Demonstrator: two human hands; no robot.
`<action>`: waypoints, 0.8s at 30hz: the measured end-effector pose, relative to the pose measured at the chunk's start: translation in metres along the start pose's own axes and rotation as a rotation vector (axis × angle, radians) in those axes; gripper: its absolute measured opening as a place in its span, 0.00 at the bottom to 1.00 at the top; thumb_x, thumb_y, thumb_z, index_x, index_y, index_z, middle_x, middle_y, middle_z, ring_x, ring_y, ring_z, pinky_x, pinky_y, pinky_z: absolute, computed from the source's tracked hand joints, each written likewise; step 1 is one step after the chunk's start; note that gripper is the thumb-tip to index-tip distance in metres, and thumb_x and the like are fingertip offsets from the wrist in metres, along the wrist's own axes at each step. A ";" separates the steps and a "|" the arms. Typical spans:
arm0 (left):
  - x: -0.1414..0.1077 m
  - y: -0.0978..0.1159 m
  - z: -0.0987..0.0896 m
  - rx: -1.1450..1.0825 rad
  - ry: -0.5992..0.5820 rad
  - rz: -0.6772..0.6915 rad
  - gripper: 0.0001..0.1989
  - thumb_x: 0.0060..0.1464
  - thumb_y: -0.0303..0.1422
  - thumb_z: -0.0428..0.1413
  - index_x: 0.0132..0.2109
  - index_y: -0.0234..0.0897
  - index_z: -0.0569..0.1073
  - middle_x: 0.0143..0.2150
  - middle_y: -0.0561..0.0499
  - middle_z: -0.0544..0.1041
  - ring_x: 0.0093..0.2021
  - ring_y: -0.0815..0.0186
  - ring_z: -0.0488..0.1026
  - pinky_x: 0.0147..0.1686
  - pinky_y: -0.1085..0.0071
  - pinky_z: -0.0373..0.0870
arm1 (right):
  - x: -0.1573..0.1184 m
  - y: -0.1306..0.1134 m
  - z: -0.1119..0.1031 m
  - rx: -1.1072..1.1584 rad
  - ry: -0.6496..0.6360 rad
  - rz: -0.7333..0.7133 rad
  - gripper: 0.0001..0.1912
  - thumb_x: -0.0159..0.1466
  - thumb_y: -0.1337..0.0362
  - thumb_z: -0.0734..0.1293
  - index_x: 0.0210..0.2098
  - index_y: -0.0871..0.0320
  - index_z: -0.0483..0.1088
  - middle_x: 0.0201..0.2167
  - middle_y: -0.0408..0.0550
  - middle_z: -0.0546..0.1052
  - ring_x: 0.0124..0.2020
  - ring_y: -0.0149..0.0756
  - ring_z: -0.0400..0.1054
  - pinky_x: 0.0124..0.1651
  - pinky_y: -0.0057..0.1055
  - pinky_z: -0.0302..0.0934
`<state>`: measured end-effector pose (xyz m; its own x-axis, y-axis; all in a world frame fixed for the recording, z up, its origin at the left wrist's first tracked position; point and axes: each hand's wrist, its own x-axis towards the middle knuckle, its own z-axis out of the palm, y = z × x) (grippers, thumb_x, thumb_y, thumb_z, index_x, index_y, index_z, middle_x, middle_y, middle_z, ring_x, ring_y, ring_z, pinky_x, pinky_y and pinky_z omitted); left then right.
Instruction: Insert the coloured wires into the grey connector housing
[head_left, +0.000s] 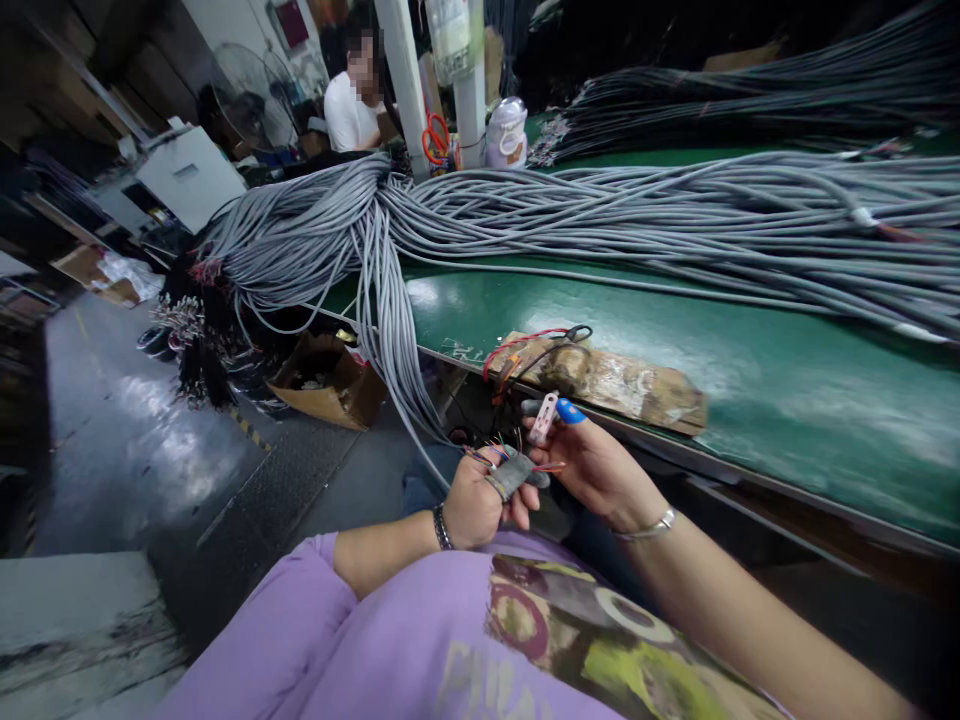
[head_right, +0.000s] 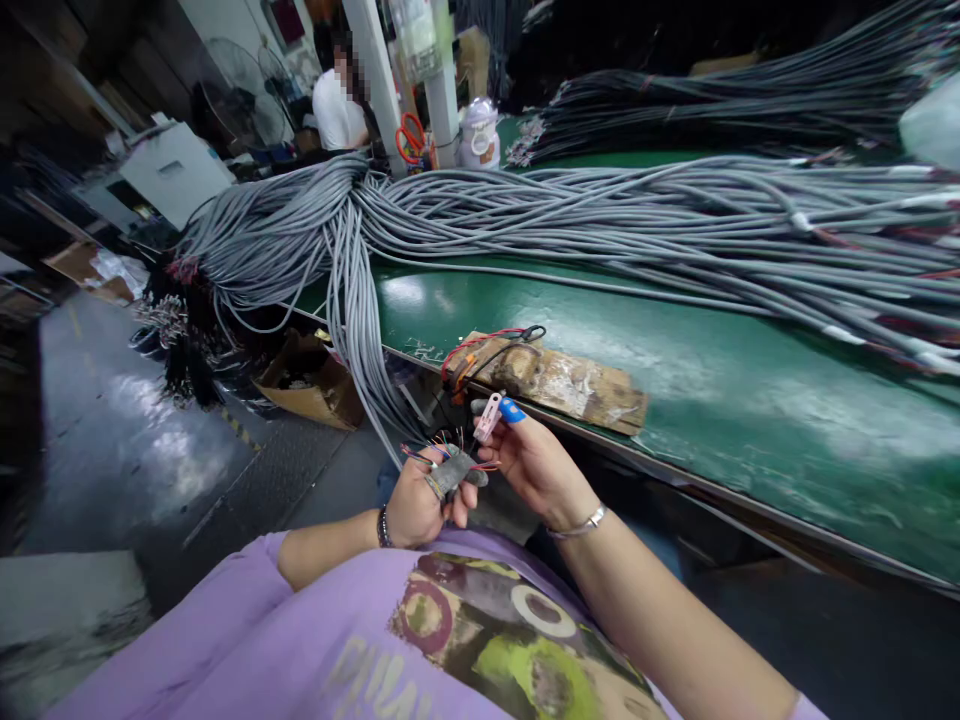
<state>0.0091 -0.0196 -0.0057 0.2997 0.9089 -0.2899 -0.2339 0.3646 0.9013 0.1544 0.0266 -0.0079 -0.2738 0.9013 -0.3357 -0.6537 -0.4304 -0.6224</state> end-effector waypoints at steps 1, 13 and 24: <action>0.001 0.001 0.001 0.007 0.006 0.014 0.24 0.47 0.52 0.59 0.27 0.32 0.69 0.20 0.52 0.72 0.13 0.75 0.64 0.12 0.77 0.48 | -0.001 0.001 0.000 -0.014 0.005 -0.029 0.18 0.47 0.50 0.77 0.29 0.56 0.75 0.26 0.44 0.76 0.23 0.30 0.65 0.24 0.27 0.62; 0.005 0.002 0.006 0.029 0.031 0.035 0.24 0.47 0.53 0.58 0.30 0.32 0.69 0.21 0.53 0.73 0.13 0.75 0.65 0.12 0.78 0.48 | 0.007 0.005 -0.002 -0.066 -0.006 -0.066 0.21 0.54 0.44 0.71 0.31 0.56 0.75 0.27 0.47 0.78 0.23 0.33 0.67 0.25 0.30 0.64; 0.003 0.000 0.000 0.090 0.028 0.016 0.25 0.46 0.55 0.58 0.30 0.33 0.68 0.21 0.53 0.72 0.14 0.75 0.64 0.13 0.78 0.49 | 0.004 0.011 -0.008 -0.023 -0.060 -0.057 0.24 0.52 0.40 0.70 0.30 0.55 0.74 0.26 0.45 0.76 0.26 0.32 0.69 0.29 0.29 0.66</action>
<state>0.0097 -0.0168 -0.0071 0.2699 0.9204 -0.2827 -0.1543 0.3312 0.9309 0.1520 0.0251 -0.0214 -0.2787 0.9255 -0.2564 -0.6534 -0.3784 -0.6556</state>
